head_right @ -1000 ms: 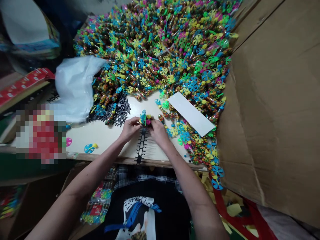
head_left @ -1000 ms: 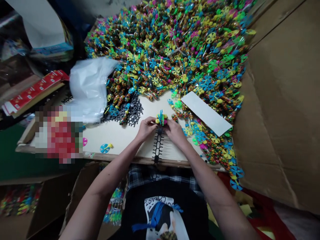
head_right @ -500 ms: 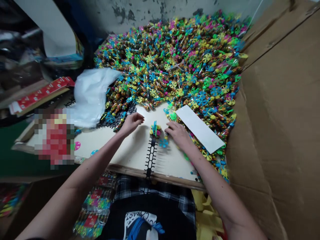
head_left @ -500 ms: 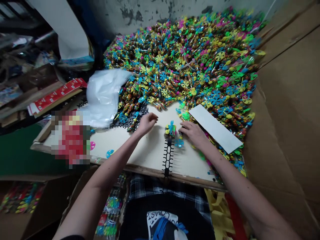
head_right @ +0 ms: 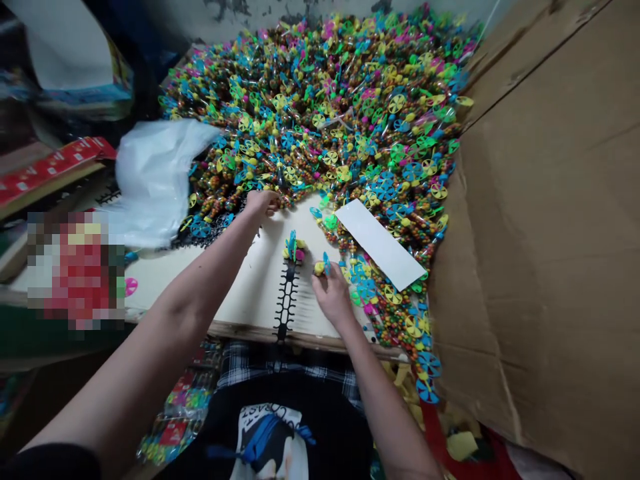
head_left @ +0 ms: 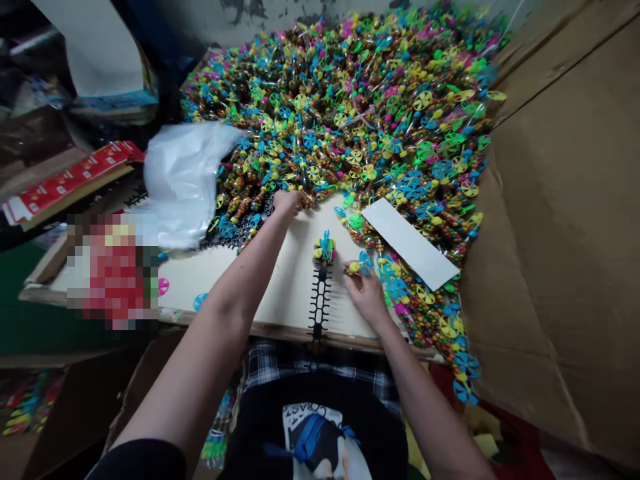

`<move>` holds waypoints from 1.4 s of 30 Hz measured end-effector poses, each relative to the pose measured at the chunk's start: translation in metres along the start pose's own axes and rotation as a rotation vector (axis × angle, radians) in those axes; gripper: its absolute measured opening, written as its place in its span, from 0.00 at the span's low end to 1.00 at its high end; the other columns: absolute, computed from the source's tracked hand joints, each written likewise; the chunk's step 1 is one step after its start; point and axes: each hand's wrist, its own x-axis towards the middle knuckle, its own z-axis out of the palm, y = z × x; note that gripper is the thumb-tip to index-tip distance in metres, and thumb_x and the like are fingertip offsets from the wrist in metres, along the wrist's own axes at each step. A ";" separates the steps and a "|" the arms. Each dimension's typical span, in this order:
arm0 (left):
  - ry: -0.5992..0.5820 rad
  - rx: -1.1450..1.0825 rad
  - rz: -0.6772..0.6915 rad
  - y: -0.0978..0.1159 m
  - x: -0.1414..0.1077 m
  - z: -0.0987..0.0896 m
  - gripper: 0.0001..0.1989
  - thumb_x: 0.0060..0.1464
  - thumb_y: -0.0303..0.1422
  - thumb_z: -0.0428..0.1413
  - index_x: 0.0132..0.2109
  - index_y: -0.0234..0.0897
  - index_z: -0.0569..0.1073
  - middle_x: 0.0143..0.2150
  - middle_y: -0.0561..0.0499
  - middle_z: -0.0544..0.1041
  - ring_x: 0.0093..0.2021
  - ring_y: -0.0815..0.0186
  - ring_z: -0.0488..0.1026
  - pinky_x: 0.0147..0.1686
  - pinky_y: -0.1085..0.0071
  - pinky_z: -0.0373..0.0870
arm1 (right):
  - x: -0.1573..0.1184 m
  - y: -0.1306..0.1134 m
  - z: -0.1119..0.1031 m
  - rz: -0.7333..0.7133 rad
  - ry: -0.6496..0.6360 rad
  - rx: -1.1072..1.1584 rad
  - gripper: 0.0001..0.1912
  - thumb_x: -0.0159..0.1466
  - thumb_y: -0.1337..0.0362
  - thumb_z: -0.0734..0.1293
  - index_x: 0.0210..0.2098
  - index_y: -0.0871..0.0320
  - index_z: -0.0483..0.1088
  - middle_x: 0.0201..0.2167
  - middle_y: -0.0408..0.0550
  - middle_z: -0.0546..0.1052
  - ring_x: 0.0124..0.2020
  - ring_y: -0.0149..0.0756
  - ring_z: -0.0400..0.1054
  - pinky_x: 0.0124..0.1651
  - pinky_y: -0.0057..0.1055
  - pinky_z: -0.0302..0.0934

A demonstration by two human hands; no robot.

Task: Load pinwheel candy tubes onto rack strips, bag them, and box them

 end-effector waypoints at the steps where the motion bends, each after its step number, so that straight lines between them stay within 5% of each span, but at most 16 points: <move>1: -0.018 -0.044 0.016 0.000 -0.010 -0.005 0.10 0.38 0.24 0.56 0.27 0.37 0.61 0.24 0.50 0.69 0.26 0.62 0.72 0.25 0.68 0.66 | -0.003 0.000 0.004 0.011 -0.011 -0.009 0.11 0.62 0.63 0.61 0.43 0.56 0.68 0.39 0.50 0.74 0.40 0.38 0.70 0.46 0.37 0.66; 8: -0.200 -0.174 0.036 -0.015 -0.123 -0.059 0.11 0.37 0.29 0.55 0.27 0.39 0.58 0.18 0.60 0.65 0.17 0.73 0.65 0.19 0.77 0.59 | -0.007 -0.002 0.020 0.004 0.054 -0.153 0.06 0.60 0.61 0.64 0.36 0.55 0.65 0.32 0.46 0.70 0.33 0.37 0.67 0.38 0.34 0.65; 13: -0.453 -0.109 -0.165 -0.032 -0.177 -0.062 0.15 0.37 0.40 0.62 0.25 0.34 0.66 0.18 0.57 0.67 0.14 0.77 0.59 0.16 0.77 0.55 | -0.004 -0.008 0.030 -0.012 0.062 -0.319 0.07 0.58 0.66 0.67 0.34 0.56 0.63 0.32 0.46 0.67 0.34 0.37 0.65 0.38 0.33 0.63; 20: -0.363 -0.167 -0.208 -0.035 -0.185 -0.049 0.11 0.33 0.34 0.61 0.20 0.33 0.68 0.15 0.57 0.66 0.12 0.77 0.58 0.13 0.77 0.52 | 0.001 -0.018 0.043 0.069 -0.058 -0.534 0.11 0.59 0.74 0.59 0.41 0.58 0.61 0.37 0.49 0.66 0.29 0.35 0.64 0.32 0.30 0.61; 27: -0.269 -0.183 -0.223 -0.033 -0.190 -0.049 0.10 0.36 0.30 0.60 0.19 0.34 0.65 0.15 0.57 0.66 0.12 0.77 0.58 0.13 0.77 0.52 | -0.011 -0.015 0.042 -0.027 -0.075 -0.388 0.17 0.58 0.75 0.58 0.46 0.58 0.58 0.40 0.51 0.67 0.36 0.38 0.66 0.39 0.34 0.65; 34: -0.333 -0.169 -0.202 -0.033 -0.188 -0.048 0.10 0.35 0.32 0.61 0.19 0.33 0.66 0.15 0.57 0.67 0.12 0.77 0.57 0.13 0.77 0.52 | -0.012 -0.012 0.043 -0.005 -0.034 -0.366 0.13 0.61 0.71 0.56 0.45 0.59 0.62 0.38 0.51 0.67 0.31 0.37 0.65 0.34 0.33 0.64; 42: -0.390 -0.133 -0.098 -0.041 -0.186 -0.052 0.14 0.41 0.39 0.60 0.28 0.37 0.64 0.20 0.59 0.65 0.18 0.75 0.60 0.18 0.77 0.56 | -0.010 -0.008 0.042 -0.036 -0.036 -0.313 0.17 0.58 0.72 0.59 0.47 0.59 0.63 0.40 0.53 0.69 0.36 0.40 0.67 0.41 0.37 0.65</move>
